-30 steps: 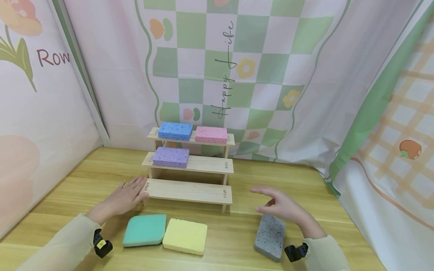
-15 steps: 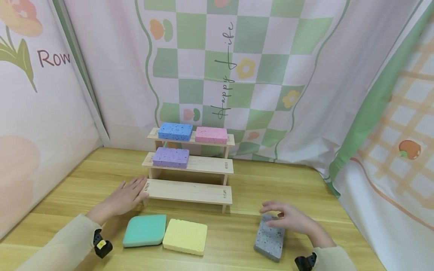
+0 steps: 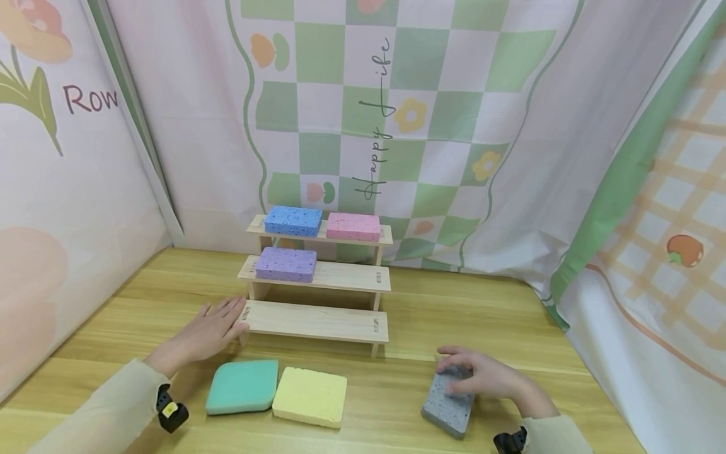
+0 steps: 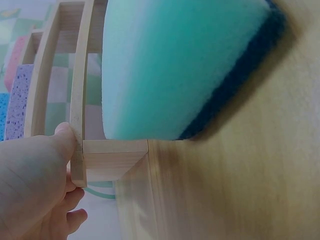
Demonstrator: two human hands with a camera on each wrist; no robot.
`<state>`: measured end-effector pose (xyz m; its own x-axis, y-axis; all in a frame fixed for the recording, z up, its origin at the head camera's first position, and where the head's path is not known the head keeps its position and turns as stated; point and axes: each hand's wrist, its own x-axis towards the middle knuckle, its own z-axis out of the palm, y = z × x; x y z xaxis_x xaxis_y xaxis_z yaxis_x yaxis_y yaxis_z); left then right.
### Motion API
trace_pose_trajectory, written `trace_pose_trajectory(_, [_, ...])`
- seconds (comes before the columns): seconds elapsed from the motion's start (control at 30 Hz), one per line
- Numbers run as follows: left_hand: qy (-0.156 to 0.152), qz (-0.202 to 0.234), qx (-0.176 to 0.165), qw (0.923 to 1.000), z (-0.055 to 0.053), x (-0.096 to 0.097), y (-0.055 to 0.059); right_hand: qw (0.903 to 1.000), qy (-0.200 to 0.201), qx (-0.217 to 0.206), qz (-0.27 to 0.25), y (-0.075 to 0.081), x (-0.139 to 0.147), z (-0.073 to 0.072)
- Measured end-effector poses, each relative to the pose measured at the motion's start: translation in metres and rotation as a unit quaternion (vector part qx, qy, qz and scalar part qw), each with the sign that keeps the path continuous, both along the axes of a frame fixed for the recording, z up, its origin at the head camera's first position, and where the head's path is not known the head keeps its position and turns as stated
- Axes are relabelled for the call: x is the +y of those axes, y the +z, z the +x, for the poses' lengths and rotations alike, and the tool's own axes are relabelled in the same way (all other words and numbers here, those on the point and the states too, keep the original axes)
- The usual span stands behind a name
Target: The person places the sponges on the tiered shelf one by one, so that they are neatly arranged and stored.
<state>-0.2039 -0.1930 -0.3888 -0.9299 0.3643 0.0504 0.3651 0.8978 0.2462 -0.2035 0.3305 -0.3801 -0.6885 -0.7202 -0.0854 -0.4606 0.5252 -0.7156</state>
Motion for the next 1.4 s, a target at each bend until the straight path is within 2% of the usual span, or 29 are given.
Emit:
trace_pose_trajectory(0.1, [0.0,0.001,0.002,1.0,0.0,0.0,-0.001,0.9999,0.002,0.015,0.003,-0.002,0.002,0.0])
trace_pose_trajectory(0.23, [0.0,0.003,0.005,1.0,-0.001,0.0,-0.003,0.9999,0.005,0.013,0.001,-0.004,0.001,0.002])
trace_pose_trajectory(0.43, [0.0,0.008,0.007,0.9999,-0.002,-0.001,-0.005,0.999,-0.007,-0.043,-0.004,-0.002,-0.005,0.008])
trace_pose_trajectory(0.5, [0.0,0.008,0.007,0.9999,-0.002,-0.001,-0.005,0.9987,-0.012,-0.049,-0.003,-0.001,-0.006,0.01])
trace_pose_trajectory(0.73, [-0.001,0.008,0.007,0.9999,-0.001,-0.001,-0.004,0.9993,-0.011,-0.035,0.009,-0.003,-0.008,0.015])
trace_pose_trajectory(0.97, [0.0,0.013,0.007,0.9999,0.0,0.0,-0.004,0.9982,-0.038,-0.036,0.03,-0.005,-0.01,0.013])
trace_pose_trajectory(1.4, [0.002,0.008,0.0,1.0,0.0,0.0,-0.002,0.9983,-0.046,-0.021,0.03,-0.004,-0.013,0.012])
